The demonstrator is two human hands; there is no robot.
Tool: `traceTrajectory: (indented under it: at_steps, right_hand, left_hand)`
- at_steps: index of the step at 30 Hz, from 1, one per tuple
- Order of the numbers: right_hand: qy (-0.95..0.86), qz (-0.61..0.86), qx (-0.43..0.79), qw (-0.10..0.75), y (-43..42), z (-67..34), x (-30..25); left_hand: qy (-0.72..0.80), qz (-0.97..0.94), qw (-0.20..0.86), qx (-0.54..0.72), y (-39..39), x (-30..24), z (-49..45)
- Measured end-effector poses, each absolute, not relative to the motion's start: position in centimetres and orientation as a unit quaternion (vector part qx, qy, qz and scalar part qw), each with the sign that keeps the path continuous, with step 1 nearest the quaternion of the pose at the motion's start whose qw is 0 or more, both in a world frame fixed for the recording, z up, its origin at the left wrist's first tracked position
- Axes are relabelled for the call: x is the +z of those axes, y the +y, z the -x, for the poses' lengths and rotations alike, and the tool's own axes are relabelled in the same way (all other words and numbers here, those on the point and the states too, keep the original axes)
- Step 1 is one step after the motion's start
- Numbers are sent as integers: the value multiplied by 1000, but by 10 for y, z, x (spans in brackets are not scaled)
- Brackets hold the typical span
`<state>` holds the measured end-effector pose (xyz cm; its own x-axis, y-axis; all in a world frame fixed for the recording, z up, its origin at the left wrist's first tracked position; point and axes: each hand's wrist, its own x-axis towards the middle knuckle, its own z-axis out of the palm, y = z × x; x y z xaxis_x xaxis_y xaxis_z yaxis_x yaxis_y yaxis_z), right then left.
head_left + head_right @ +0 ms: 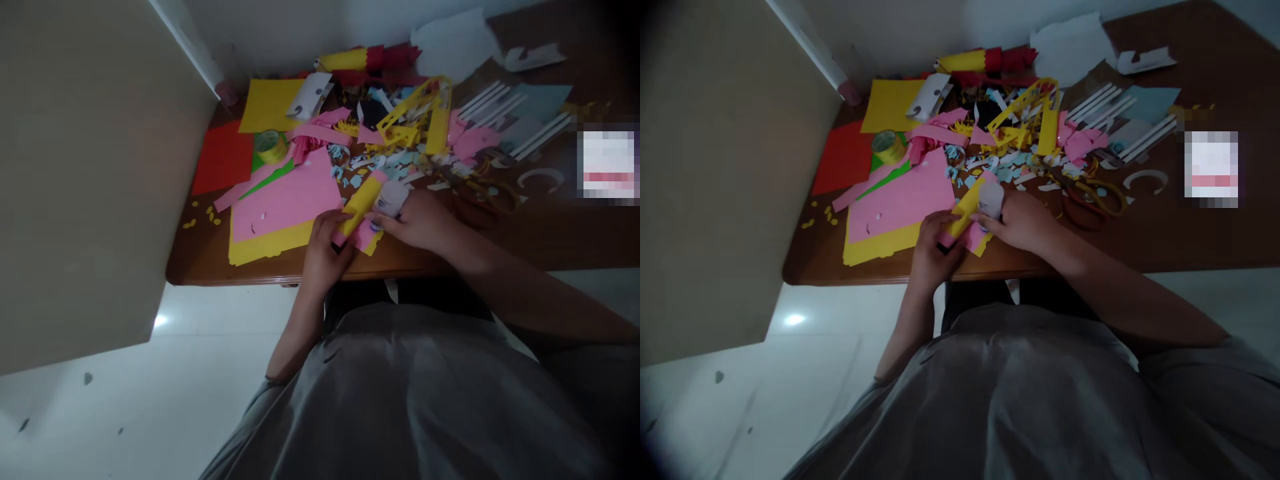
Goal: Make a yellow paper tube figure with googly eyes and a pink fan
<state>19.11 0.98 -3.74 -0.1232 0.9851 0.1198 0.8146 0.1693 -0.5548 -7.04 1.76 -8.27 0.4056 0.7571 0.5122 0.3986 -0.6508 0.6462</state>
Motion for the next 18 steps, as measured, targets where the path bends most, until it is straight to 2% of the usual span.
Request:
traceTrajectory:
  at_steps: [4,8,11,15,18]
  right_hand:
    - [-710,641,164,242,3,-177,-38]
    - [-749,548,251,274,-11,-161,-43]
    - [-702,539,303,354,-25,-167,-40]
    - [-512,640,298,489,-44,-215,-31]
    - [-435,662,321,519,-62,-260,-28]
  left_hand:
    - [353,-807,220,419,19,-84,71]
    - [354,-815,212,408,19,-84,72]
    - [354,-814,208,410,18,-82,73]
    - [364,-817,214,393,18,-81,76]
    - [370,-808,230,396,18,-82,79]
